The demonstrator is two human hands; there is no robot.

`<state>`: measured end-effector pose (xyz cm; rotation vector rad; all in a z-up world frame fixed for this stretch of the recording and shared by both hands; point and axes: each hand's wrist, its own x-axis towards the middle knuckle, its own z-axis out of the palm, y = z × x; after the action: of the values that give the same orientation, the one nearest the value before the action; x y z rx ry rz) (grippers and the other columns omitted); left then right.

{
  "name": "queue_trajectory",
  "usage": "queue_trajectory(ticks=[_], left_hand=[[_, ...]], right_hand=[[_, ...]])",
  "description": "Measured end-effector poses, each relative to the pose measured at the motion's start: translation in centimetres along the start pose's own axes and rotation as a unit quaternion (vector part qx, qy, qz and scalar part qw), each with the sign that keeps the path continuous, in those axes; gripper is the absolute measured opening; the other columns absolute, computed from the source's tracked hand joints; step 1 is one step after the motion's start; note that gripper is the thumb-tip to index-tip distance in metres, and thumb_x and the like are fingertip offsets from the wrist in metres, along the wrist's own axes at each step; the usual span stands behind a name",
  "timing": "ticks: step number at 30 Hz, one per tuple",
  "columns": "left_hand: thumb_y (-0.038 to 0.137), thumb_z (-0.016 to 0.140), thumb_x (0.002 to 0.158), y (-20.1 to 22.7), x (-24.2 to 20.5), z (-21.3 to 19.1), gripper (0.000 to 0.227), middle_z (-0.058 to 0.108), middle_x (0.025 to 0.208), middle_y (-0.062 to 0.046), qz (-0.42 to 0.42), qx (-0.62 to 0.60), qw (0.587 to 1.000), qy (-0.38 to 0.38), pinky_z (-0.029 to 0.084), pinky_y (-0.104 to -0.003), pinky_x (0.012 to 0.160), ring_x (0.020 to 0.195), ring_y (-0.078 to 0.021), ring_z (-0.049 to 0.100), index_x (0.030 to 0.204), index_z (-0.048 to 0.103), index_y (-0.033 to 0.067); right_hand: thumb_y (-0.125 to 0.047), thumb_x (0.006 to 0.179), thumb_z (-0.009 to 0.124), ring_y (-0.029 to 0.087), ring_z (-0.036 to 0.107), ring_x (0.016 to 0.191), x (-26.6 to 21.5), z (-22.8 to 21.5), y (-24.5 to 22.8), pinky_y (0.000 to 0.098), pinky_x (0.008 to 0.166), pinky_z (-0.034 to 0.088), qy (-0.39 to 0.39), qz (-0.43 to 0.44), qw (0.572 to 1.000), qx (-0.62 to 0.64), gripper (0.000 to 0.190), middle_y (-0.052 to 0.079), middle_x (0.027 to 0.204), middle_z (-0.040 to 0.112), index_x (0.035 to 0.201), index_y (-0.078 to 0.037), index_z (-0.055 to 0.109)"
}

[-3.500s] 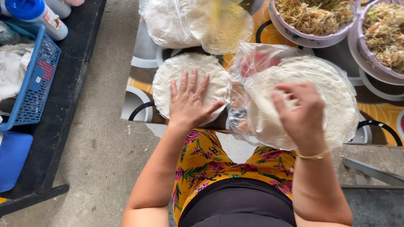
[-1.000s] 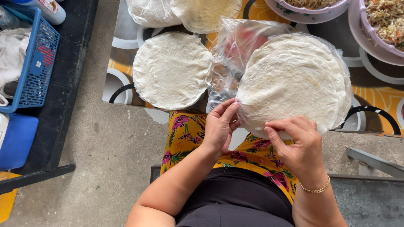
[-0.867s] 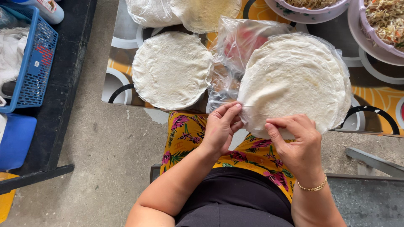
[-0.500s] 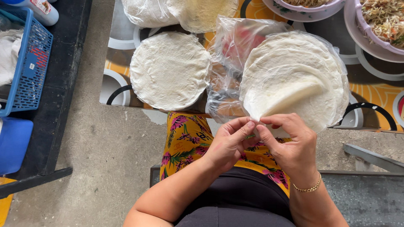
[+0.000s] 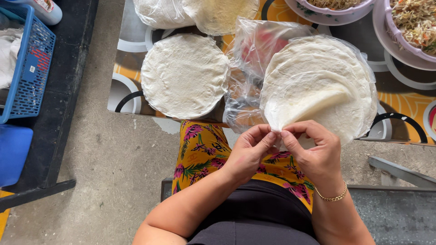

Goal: The person peels apart thin white circular food wrappers from a stack using both hands and moves them to the side on a table.

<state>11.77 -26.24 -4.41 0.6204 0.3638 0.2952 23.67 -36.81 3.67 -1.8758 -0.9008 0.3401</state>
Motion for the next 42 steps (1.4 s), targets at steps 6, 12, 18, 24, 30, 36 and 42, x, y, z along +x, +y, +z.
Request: queue_trajectory(ticks=[6, 12, 18, 24, 30, 36, 42], left_hand=[[0.026, 0.063, 0.102, 1.3, 0.7, -0.3, 0.027, 0.069, 0.098, -0.008, -0.094, -0.118, 0.988, 0.042, 0.06, -0.034, 0.086, 0.091, -0.017, 0.07, 0.12, 0.064, 0.0052], [0.045, 0.06, 0.1, 2.2, 2.2, -1.3, 0.046, 0.072, 0.096, -0.012, -0.217, -0.058, 0.972, 0.069, 0.061, -0.035, 0.078, 0.084, -0.0215, 0.072, 0.114, 0.065, 0.0012], [0.029, 0.064, 0.106, 0.6, 2.6, -2.2, 0.032, 0.071, 0.1, -0.008, -0.028, 0.059, 0.994, 0.091, 0.056, -0.034, 0.08, 0.089, -0.0178, 0.067, 0.118, 0.072, 0.0006], [0.027, 0.063, 0.101, 2.3, 3.2, -1.5, 0.032, 0.075, 0.11, -0.009, -0.031, -0.047, 0.997, 0.056, 0.059, -0.033, 0.086, 0.096, -0.0157, 0.071, 0.119, 0.072, 0.0018], [0.024, 0.065, 0.104, 1.7, 3.7, -0.6, 0.03, 0.074, 0.106, -0.004, -0.096, -0.033, 0.994, 0.05, 0.056, -0.027, 0.074, 0.088, -0.0107, 0.069, 0.125, 0.068, 0.0024], [0.018, 0.065, 0.104, 1.3, 2.9, -1.1, 0.035, 0.071, 0.106, -0.002, -0.04, 0.065, 0.997, 0.008, 0.054, -0.025, 0.066, 0.085, -0.0082, 0.066, 0.137, 0.063, 0.0066], [0.014, 0.058, 0.105, 1.2, 2.7, -1.5, 0.044, 0.07, 0.114, -0.004, -0.028, 0.096, 0.995, -0.027, 0.061, -0.031, 0.071, 0.091, -0.0107, 0.069, 0.149, 0.053, 0.0067]], right_hand=[[-0.009, 0.091, 0.075, 0.013, 0.071, 0.079, 0.5, 0.3, -0.2, 0.0257, 0.072, 0.055, -0.006, 0.002, 1.0, -0.028, 0.009, 0.007, 0.093, 0.073, 0.096, -0.002, 0.073], [-0.009, 0.095, 0.074, 0.015, 0.067, 0.081, 0.3, 0.2, 0.2, 0.0265, 0.076, 0.053, 0.036, -0.044, 0.997, -0.06, 0.01, 0.007, 0.099, 0.073, 0.103, -0.003, 0.073], [-0.021, 0.106, 0.083, 0.026, 0.059, 0.121, 0.9, -3.2, 4.1, 0.0382, 0.108, 0.049, 0.119, -0.081, 0.957, -0.253, 0.023, 0.011, 0.12, 0.067, 0.121, -0.006, 0.075], [-0.028, 0.091, 0.086, 0.033, 0.051, 0.113, 1.6, -6.8, 7.4, 0.0449, 0.1, 0.043, 0.183, 0.063, 0.943, -0.271, 0.044, 0.014, 0.116, 0.056, 0.126, -0.007, 0.07], [-0.02, 0.101, 0.085, 0.029, 0.051, 0.121, 1.3, -6.1, 8.2, 0.0427, 0.111, 0.045, 0.19, 0.001, 0.936, -0.295, 0.013, 0.01, 0.12, 0.056, 0.105, -0.01, 0.077], [-0.021, 0.097, 0.091, 0.034, 0.048, 0.111, 2.8, -6.1, 7.7, 0.0475, 0.106, 0.041, 0.22, -0.061, 0.885, -0.405, 0.022, 0.016, 0.115, 0.053, 0.11, -0.008, 0.081], [-0.018, 0.113, 0.082, 0.024, 0.055, 0.102, 3.7, -6.8, 7.2, 0.038, 0.097, 0.047, 0.206, -0.086, 0.905, -0.363, 0.02, 0.004, 0.104, 0.062, 0.103, -0.004, 0.071]])
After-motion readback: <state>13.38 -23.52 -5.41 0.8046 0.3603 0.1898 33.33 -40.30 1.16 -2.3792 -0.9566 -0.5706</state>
